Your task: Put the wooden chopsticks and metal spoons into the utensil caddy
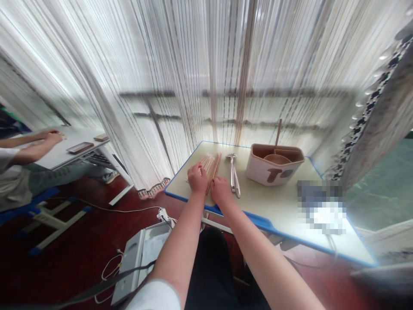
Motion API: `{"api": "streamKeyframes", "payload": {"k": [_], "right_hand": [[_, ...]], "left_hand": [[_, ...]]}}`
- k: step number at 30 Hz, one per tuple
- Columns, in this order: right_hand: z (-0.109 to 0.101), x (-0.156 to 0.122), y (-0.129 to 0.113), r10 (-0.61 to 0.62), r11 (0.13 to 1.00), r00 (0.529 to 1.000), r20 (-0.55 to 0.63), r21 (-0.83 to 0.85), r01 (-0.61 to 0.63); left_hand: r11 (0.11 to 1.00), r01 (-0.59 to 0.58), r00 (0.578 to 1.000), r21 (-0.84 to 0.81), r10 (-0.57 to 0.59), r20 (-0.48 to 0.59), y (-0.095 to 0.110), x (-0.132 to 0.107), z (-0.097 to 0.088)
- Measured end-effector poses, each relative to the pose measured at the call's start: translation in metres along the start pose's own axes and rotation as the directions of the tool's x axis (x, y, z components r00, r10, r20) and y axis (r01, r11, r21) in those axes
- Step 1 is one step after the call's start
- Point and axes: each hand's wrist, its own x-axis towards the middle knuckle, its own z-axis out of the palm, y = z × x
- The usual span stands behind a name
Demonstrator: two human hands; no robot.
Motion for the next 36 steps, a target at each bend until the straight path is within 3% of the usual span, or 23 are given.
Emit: {"api": "streamKeyframes", "payload": {"k": [13,26,36], "right_hand": [[-0.014,-0.015,-0.011,0.085,0.991,0.996,0.010,-0.101,-0.084],[-0.022,-0.019,-0.012,0.271,0.949,0.958,0.090,-0.194,-0.250],[-0.029,-0.025,-0.011,0.245,0.956,0.959,0.143,-0.203,-0.214]], "left_hand": [[1.000,0.015,0.998,-0.003,-0.015,-0.055,0.001,-0.001,-0.001],[1.000,-0.006,1.000,0.022,0.006,-0.003,0.003,-0.003,-0.003],[1.000,0.000,1.000,-0.011,0.000,0.021,0.002,-0.005,-0.001]]}}
